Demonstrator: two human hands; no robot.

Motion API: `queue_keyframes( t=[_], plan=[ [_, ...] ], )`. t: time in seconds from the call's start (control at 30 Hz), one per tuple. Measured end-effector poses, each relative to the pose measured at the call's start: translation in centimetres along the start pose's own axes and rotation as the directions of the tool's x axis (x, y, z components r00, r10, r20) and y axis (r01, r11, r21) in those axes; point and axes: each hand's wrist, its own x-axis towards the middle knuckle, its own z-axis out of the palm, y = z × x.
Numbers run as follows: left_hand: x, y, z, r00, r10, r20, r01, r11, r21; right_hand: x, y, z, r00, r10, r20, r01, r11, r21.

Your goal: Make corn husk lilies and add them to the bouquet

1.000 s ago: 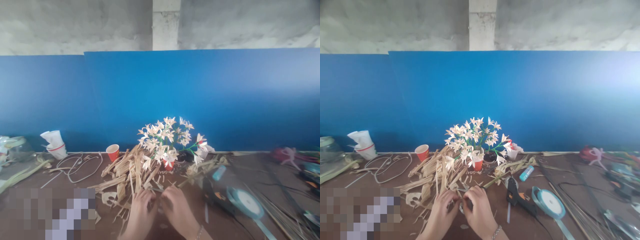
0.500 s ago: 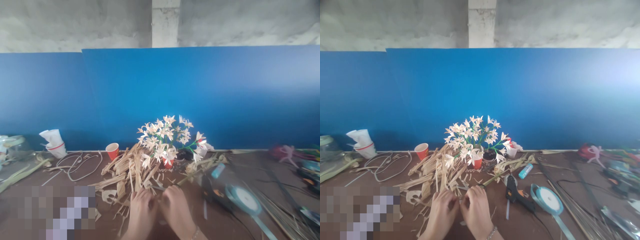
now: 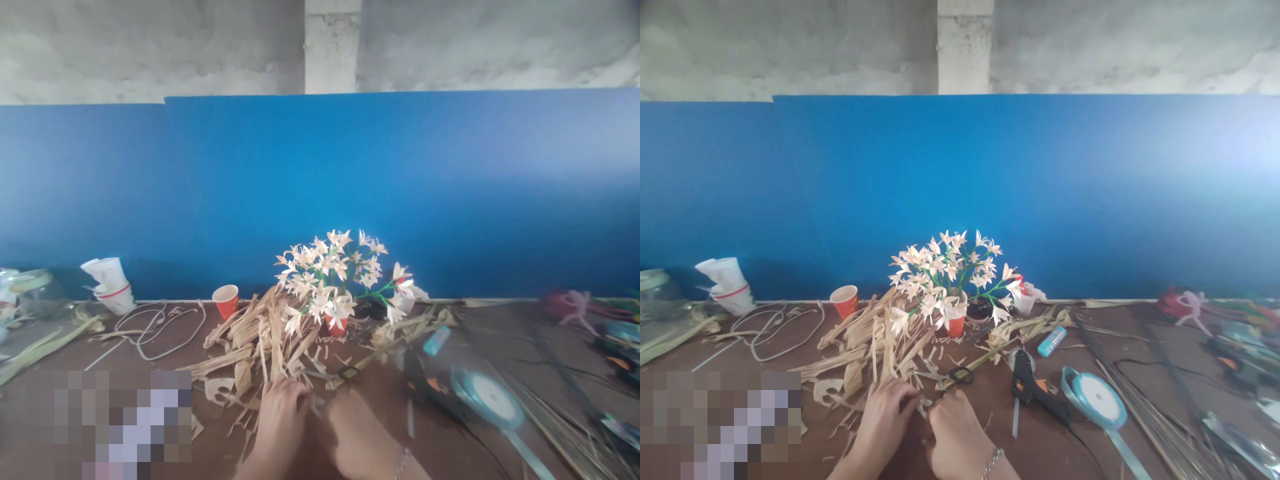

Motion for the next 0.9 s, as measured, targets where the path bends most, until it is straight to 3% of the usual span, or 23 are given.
queue_keyframes(
  t=[0.13, 0.4, 0.57, 0.7, 0.9],
  plan=[
    [-0.1, -0.3, 0.0, 0.999, 0.039, -0.006, -0.039, 0.997, -0.072, 0.2, 0.4, 1.0, 1.000, 0.012, 0.014, -0.012, 0.999, -0.041],
    [0.0, -0.3, -0.4, 0.999, 0.039, -0.026, -0.043, 0.983, -0.180, 0.2, 0.1, -0.3, 0.999, 0.027, -0.029, -0.026, 0.999, 0.019],
    [0.0, -0.1, -1.0, 0.988, 0.153, -0.026, -0.154, 0.946, -0.285, 0.5, 0.4, -0.3, 0.999, 0.040, 0.008, -0.040, 0.999, 0.026],
    [-0.1, 0.2, -1.3, 0.959, 0.285, 0.011, -0.264, 0.902, -0.341, 0.8, 0.8, -0.6, 0.994, 0.101, -0.032, -0.097, 0.990, 0.104],
    [-0.2, 0.5, -1.3, 0.975, 0.212, 0.068, -0.176, 0.922, -0.345, 1.0, 0.6, -1.4, 0.986, 0.161, -0.033, -0.151, 0.967, 0.204]
  ],
)
